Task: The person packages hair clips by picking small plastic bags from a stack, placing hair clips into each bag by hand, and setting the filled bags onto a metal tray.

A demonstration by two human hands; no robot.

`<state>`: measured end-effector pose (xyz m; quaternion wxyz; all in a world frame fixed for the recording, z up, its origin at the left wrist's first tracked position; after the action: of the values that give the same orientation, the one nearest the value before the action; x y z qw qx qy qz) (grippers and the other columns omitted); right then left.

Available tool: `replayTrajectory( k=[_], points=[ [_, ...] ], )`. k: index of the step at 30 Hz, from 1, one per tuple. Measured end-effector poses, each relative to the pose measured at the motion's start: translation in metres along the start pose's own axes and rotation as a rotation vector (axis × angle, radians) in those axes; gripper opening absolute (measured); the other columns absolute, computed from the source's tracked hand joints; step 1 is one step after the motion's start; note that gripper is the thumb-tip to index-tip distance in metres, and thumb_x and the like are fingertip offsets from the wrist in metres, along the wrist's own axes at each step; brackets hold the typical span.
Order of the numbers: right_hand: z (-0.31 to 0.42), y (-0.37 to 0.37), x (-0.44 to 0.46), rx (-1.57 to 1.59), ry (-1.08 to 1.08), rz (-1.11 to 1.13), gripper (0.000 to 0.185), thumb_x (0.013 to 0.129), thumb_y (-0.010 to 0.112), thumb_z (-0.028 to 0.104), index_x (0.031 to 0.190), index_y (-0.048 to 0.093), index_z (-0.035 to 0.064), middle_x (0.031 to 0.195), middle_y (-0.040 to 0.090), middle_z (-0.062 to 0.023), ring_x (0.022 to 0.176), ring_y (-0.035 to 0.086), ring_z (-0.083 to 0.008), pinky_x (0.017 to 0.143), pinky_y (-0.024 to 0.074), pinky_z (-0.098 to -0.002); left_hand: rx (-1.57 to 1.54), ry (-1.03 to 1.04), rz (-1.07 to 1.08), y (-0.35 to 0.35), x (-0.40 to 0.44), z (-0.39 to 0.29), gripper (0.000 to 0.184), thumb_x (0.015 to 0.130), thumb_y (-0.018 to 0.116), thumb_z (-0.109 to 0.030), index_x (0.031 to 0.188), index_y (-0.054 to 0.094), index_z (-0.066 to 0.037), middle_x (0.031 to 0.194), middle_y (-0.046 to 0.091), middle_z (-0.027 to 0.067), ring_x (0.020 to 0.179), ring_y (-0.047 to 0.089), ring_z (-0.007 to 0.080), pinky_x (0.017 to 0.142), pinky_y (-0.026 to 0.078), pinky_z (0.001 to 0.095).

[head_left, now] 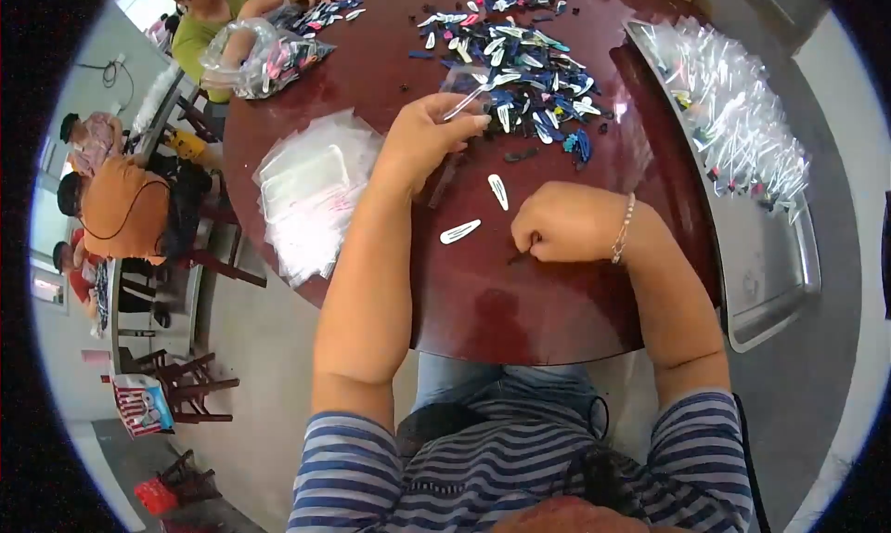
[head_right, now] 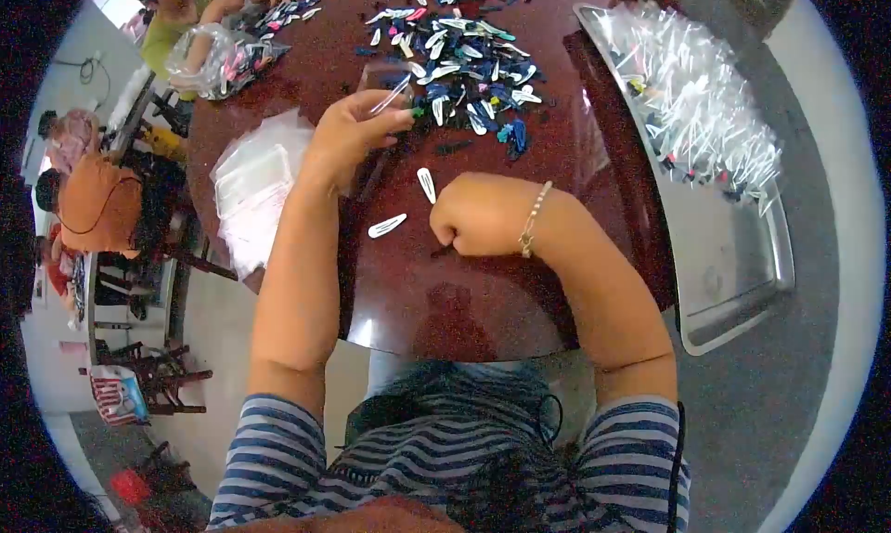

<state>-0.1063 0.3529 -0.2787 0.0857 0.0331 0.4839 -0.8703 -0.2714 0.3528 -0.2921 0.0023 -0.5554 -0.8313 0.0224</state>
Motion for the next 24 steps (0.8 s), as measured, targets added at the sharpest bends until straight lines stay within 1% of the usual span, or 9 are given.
replayTrajectory(
  k=[4,6,7,10,11,12,15,22,24],
  points=[
    [-0.046,-0.047,-0.022,0.000,0.031,-0.431,0.013,0.073,0.061,0.007,0.083,0.065,0.0001,0.077,0.065,-0.0148,0.071,0.064,-0.0255,0.068,0.0506,-0.0340,0.000,-0.013,0.000,0.002,0.000,0.000,0.033,0.078,0.075,-0.015,0.106,0.065,-0.002,0.091,0.066,0.0024,0.079,0.059,0.0098,0.069,0.045,0.0244],
    [-0.081,-0.067,-0.044,-0.017,0.342,-0.667,0.013,0.073,0.064,0.009,0.084,0.067,0.0033,0.080,0.067,-0.0145,0.076,0.065,-0.0307,0.070,0.0515,-0.0375,0.005,-0.020,0.000,0.003,-0.001,-0.001,0.032,0.078,0.075,-0.015,0.105,0.065,-0.002,0.090,0.066,0.0023,0.079,0.059,0.0097,0.070,0.045,0.0246],
    [-0.087,-0.077,-0.052,-0.103,0.368,-0.763,0.013,0.075,0.065,0.010,0.086,0.067,0.0035,0.082,0.067,-0.0145,0.076,0.065,-0.0305,0.071,0.0516,-0.0369,0.011,-0.020,0.008,0.005,-0.002,-0.002,0.032,0.078,0.075,-0.015,0.105,0.065,-0.002,0.090,0.066,0.0024,0.079,0.058,0.0095,0.069,0.045,0.0246],
    [-0.106,-0.078,-0.060,0.004,0.454,-0.840,0.013,0.076,0.065,0.010,0.087,0.067,0.0039,0.084,0.067,-0.0148,0.077,0.065,-0.0309,0.073,0.0515,-0.0371,0.020,-0.018,0.025,0.011,-0.005,-0.004,0.031,0.078,0.075,-0.014,0.105,0.065,-0.002,0.090,0.066,0.0023,0.078,0.058,0.0091,0.068,0.045,0.0245],
    [-0.102,-0.075,-0.054,-0.085,0.357,-0.843,0.013,0.077,0.063,0.006,0.088,0.066,0.0004,0.081,0.066,-0.0135,0.074,0.064,-0.0244,0.069,0.0496,-0.0330,0.021,-0.016,0.030,0.012,-0.005,-0.004,0.032,0.078,0.075,-0.014,0.105,0.065,-0.002,0.089,0.066,0.0020,0.078,0.057,0.0089,0.067,0.045,0.0244],
    [-0.105,-0.070,-0.051,-0.084,0.358,-0.847,0.013,0.077,0.063,0.006,0.088,0.066,0.0004,0.081,0.066,-0.0135,0.074,0.064,-0.0244,0.069,0.0496,-0.0330,0.025,-0.015,0.032,0.011,-0.004,-0.002,0.032,0.078,0.075,-0.014,0.105,0.065,-0.002,0.089,0.066,0.0020,0.078,0.057,0.0089,0.067,0.045,0.0244],
    [-0.096,-0.056,-0.034,-0.257,0.411,-0.688,0.014,0.077,0.061,0.007,0.087,0.069,0.0020,0.088,0.067,-0.0163,0.083,0.063,-0.0335,0.078,0.0497,-0.0402,0.096,-0.007,0.083,0.012,-0.002,0.003,0.033,0.081,0.073,-0.019,0.109,0.065,-0.006,0.097,0.067,0.0012,0.085,0.061,0.0104,0.073,0.048,0.0257],
    [-0.091,-0.050,-0.031,-0.267,0.437,-0.602,0.014,0.074,0.063,0.007,0.085,0.069,0.0024,0.090,0.067,-0.0154,0.088,0.062,-0.0322,0.081,0.0488,-0.0398,0.085,-0.027,0.106,0.022,-0.005,0.006,0.032,0.080,0.074,-0.018,0.108,0.065,-0.005,0.094,0.067,0.0014,0.084,0.061,0.0099,0.072,0.047,0.0249],
    [-0.089,-0.045,-0.029,-0.344,0.352,-0.571,0.017,0.077,0.058,0.009,0.088,0.070,0.0061,0.089,0.065,-0.0190,0.087,0.062,-0.0352,0.081,0.0494,-0.0437,0.053,0.001,0.118,0.025,-0.005,0.006,0.034,0.079,0.075,-0.018,0.108,0.065,-0.004,0.094,0.067,0.0022,0.083,0.061,0.0100,0.071,0.047,0.0247]
  ],
)
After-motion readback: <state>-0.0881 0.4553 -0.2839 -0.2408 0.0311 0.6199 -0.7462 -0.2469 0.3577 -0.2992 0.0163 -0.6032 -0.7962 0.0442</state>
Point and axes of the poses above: each hand's wrist, its own x-axis towards the middle knuckle, its own y-axis out of the palm, z = x × y, the point moved 7 cm from there along x, towards the middle knuckle
